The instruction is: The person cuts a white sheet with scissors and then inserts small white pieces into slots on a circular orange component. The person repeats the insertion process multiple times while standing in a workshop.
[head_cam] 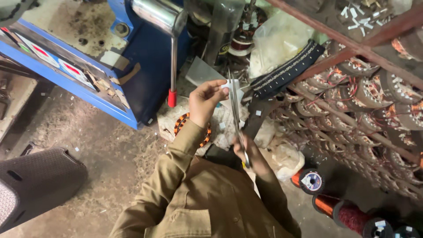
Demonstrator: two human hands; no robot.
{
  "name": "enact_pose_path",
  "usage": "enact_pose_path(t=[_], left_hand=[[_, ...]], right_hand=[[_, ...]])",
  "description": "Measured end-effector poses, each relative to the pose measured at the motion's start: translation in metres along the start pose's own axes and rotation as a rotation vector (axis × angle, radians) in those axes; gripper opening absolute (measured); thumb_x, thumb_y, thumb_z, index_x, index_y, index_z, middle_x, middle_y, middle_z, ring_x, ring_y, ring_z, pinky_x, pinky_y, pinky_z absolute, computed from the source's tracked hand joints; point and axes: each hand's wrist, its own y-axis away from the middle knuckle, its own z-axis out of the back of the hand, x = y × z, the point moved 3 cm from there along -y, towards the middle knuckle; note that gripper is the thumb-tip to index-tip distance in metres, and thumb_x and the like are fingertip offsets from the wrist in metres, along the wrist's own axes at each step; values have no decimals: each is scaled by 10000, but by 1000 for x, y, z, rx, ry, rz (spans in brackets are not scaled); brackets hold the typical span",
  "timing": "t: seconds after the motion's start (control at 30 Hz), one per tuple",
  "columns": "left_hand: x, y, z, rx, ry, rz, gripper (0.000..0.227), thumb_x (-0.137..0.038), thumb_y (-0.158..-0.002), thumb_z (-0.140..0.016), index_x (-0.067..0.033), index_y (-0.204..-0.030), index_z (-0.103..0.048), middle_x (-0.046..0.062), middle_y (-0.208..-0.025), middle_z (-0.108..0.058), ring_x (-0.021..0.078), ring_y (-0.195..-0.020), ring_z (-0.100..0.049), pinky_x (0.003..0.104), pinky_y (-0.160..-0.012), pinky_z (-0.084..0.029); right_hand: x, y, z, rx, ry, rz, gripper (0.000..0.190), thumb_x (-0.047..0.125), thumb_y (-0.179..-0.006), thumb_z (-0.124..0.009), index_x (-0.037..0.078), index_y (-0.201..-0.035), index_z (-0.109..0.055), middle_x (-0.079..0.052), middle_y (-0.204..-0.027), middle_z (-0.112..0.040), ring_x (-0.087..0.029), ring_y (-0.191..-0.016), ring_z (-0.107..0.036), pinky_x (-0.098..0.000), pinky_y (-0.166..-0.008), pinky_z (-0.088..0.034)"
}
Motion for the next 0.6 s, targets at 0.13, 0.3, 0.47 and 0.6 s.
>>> enact_pose_path(t=[0.13,0.3,0.47,0.6], left_hand=[[11,-2,2,3,2,32,294,8,-934,-735,87,-1213,-685,119,-1057,-753,147,-912,-721,298,-855,-624],[5,-6,8,30,34,17,288,10,-939,-731,86,-1213,-686,132,-1082,-760,154,-933,-725,301,-863,-625],[10,-8,11,26,45,62,298,16,-933,-734,97,-1215,-681,140,-1091,-755,162,-952,-726,308,-876,-626],[9,-10,13,8,49,75,309,17,-937,-720,89,-1233,-672,130,-1090,-751,161,-966,-724,315,-888,-629]], right_hand=[[20,-29,-18,69,441,332,165,217,-1038,-591,61,-1061,-542,-36,-935,-533,-86,-804,-525,-210,-691,-466],[18,-41,-34,77,-133,81,238,254,-1028,-632,40,-957,-557,-46,-845,-555,-93,-717,-539,-207,-611,-473],[33,-12,-51,-47,539,232,288,264,-976,-734,83,-904,-522,34,-713,-476,-44,-485,-385,-190,-400,-289],[38,4,-65,-190,557,206,293,299,-914,-753,97,-844,-553,62,-630,-497,-47,-407,-405,-232,-347,-301]])
